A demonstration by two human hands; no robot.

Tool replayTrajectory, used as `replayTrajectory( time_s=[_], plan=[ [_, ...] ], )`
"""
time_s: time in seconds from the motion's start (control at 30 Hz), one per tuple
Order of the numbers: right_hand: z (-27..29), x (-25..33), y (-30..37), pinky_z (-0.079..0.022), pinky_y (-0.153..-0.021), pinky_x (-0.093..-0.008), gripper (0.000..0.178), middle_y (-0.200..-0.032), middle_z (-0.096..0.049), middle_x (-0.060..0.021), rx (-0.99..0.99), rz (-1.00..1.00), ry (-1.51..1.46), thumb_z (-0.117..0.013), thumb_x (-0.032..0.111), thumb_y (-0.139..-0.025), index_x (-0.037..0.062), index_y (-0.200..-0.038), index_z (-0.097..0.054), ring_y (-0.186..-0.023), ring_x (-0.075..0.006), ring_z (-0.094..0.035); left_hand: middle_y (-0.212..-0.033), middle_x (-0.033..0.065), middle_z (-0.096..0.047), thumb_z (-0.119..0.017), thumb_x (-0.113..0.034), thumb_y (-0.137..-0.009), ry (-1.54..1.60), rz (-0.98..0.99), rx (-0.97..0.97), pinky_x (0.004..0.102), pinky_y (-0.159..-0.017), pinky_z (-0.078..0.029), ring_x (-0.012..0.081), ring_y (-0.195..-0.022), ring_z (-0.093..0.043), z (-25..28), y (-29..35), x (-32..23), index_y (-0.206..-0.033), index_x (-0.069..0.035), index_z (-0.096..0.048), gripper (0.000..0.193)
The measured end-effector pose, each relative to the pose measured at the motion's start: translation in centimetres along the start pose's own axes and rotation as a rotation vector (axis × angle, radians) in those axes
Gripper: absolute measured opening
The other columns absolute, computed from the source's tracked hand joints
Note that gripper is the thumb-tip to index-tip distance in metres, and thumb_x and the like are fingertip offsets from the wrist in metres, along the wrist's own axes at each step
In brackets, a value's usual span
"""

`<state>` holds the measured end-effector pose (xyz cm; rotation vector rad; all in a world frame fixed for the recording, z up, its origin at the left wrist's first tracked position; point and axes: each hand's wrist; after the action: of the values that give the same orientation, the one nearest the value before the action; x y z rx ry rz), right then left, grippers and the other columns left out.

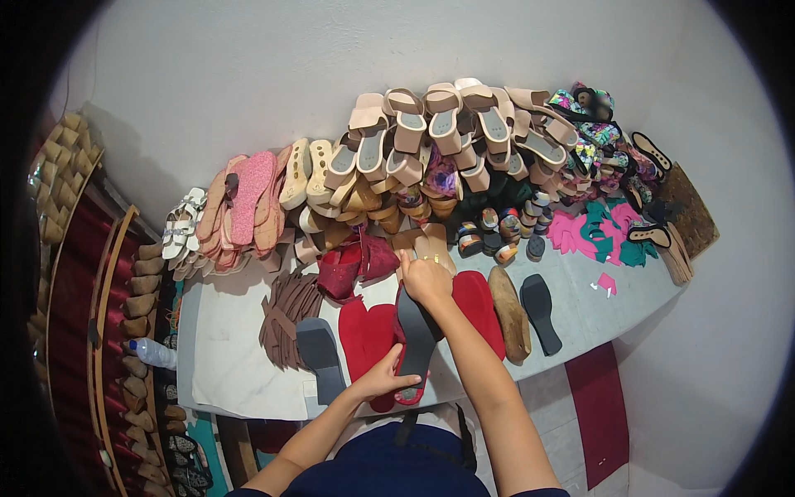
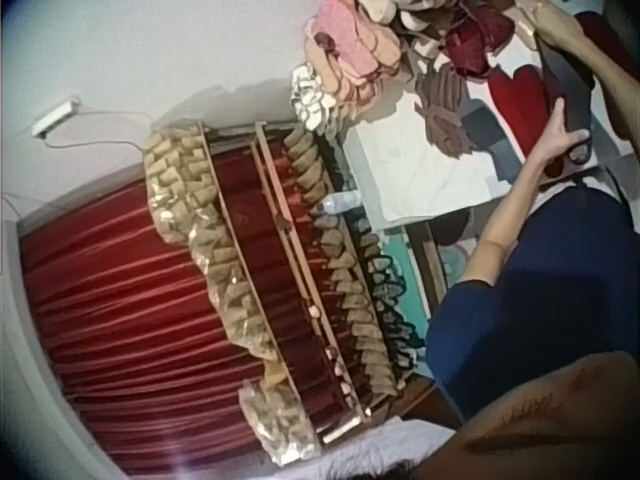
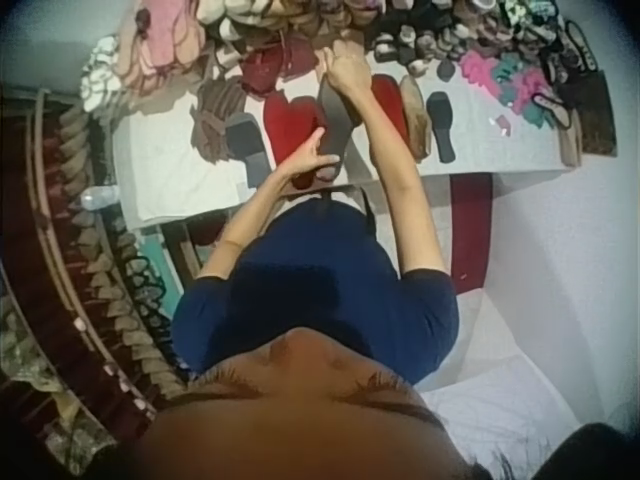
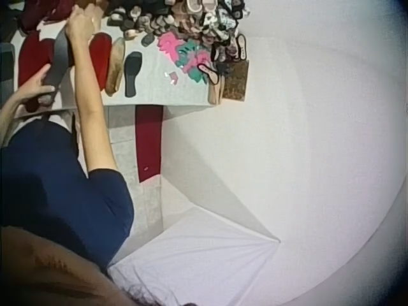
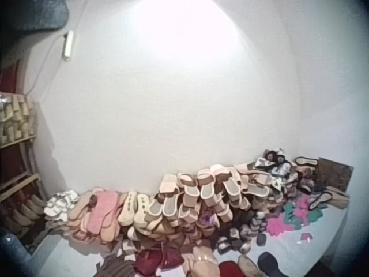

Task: The person is manually assembling components of high-heeled shoes, aligning and pressing straps onto soles at a workstation.

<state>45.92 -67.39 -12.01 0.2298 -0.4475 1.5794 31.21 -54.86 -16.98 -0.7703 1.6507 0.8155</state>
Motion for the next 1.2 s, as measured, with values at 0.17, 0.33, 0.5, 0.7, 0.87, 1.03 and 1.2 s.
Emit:
replayTrajectory(
  time_s=[0.17, 0.33, 0.5, 0.7, 0.87, 1.03, 1.2],
  plan=[
    [0.2, 0.6, 0.6, -0.046, -0.060, -0.0441, 0.061, -0.064, -0.059, -0.0229, 0.018, 0.013, 0.025, -0.027, 0.041, -0.088, -0.0005, -0.062, -0.064, -0.062, -0.0370, -0.059, -0.125, 0.0118, -0.032, -0.067, -0.015, -0.073, 0.070, 0.092, 0.081, 0.0287, -0.096, -0.029, 0.0176, -0.115, -0.033, 0.1, 0.7, -1.5, -0.128, 0.001, -0.018, 0.075],
    [0.6, 1.2, 1.1, -0.046, -0.060, -0.0441, 0.062, -0.064, -0.059, -0.0228, -0.002, -0.021, 0.027, -0.026, 0.040, -0.088, -0.0010, -0.061, -0.063, -0.062, -0.0373, -0.059, -0.125, 0.0133, -0.033, -0.071, -0.018, -0.069, -0.118, 0.013, 0.019, 0.0298, -0.096, -0.027, 0.0191, -0.116, -0.034, 0.0, 0.7, -0.5, -0.127, 0.002, -0.019, 0.081],
    [1.0, 1.1, 1.1, -0.046, -0.064, -0.0441, 0.063, -0.070, -0.058, -0.0256, 0.061, -0.135, -0.016, -0.025, 0.041, -0.089, -0.0035, -0.064, -0.062, -0.068, -0.0394, -0.058, -0.125, 0.0148, -0.034, -0.075, -0.019, -0.064, -0.262, -0.035, -0.003, 0.0301, -0.096, -0.027, 0.0199, -0.116, -0.033, 0.6, 0.5, 0.1, -0.127, 0.002, -0.019, 0.087],
    [0.8, 0.6, 1.0, -0.046, -0.063, -0.0442, 0.063, -0.070, -0.058, -0.0256, 0.050, -0.096, -0.006, -0.025, 0.041, -0.089, -0.0035, -0.063, -0.062, -0.068, -0.0396, -0.057, -0.125, 0.0145, -0.036, -0.071, -0.015, -0.069, -0.209, 0.033, 0.081, 0.0292, -0.095, -0.028, 0.0190, -0.114, -0.036, 0.8, 1.0, -1.2, -0.131, 0.000, -0.012, 0.087],
    [1.4, 0.2, 0.8, -0.046, -0.064, -0.0428, 0.064, -0.065, -0.057, -0.0256, -0.011, -0.067, -0.022, -0.024, 0.040, -0.089, -0.0032, -0.060, -0.062, -0.065, -0.0378, -0.058, -0.123, 0.0135, -0.042, -0.059, -0.007, -0.078, 0.221, 0.262, 0.331, 0.0313, -0.095, -0.030, 0.0177, -0.112, -0.042, 1.6, 1.2, -2.0, -0.134, -0.007, -0.003, 0.079],
    [2.2, 0.0, 0.6, -0.044, -0.067, -0.0471, 0.062, -0.067, -0.055, -0.0287, 0.024, -0.049, -0.081, -0.024, 0.038, -0.089, -0.0055, -0.062, -0.060, -0.068, -0.0417, -0.056, -0.122, 0.0175, -0.041, -0.057, -0.011, -0.079, 0.271, 0.143, 0.321, 0.0349, -0.093, -0.035, 0.0230, -0.113, -0.043, 2.2, 0.6, 0.6, -0.133, -0.010, -0.005, 0.075],
    [1.7, -0.9, 0.3, -0.042, -0.070, -0.0481, 0.058, -0.068, -0.054, -0.0299, -0.007, -0.064, -0.211, -0.024, 0.032, -0.089, -0.0074, -0.063, -0.058, -0.069, -0.0443, -0.054, -0.111, 0.0179, -0.047, -0.057, -0.008, -0.077, 0.734, 0.282, 0.184, 0.0425, -0.085, -0.043, 0.0283, -0.103, -0.050, 0.7, -1.5, -1.4, -0.128, -0.007, -0.015, 0.066]
  ],
)
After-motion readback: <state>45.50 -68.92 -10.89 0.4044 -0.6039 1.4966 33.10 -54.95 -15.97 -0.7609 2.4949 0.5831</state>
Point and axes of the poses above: each hand's wrist, its own y-axis away from the middle knuckle, its own z-axis out of the back of the hand, x = y × z
